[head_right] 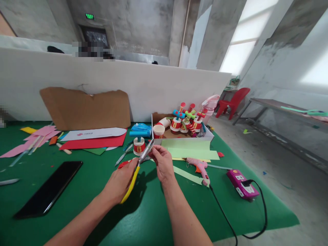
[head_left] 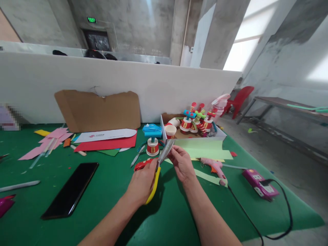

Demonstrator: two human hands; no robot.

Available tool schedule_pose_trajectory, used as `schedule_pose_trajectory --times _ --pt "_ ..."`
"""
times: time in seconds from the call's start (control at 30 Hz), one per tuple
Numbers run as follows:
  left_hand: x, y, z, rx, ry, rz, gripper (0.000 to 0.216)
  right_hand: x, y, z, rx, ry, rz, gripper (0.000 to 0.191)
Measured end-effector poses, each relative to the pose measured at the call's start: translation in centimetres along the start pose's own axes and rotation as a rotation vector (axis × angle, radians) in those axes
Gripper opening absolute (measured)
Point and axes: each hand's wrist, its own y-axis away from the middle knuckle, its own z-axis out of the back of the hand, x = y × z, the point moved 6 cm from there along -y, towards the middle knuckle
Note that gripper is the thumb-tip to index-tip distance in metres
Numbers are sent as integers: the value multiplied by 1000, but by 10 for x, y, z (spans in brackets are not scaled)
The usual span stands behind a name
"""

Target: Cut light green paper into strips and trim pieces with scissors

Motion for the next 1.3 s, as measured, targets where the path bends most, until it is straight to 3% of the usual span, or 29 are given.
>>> schedule_pose_trajectory --times 0.9,1.3 --pt "0 0 -1 0 -20 0 39 1 -4 4 15 -17 54 30" --pt "0 0 1 31 -1 1 43 9 -4 6 0 85 140 31"
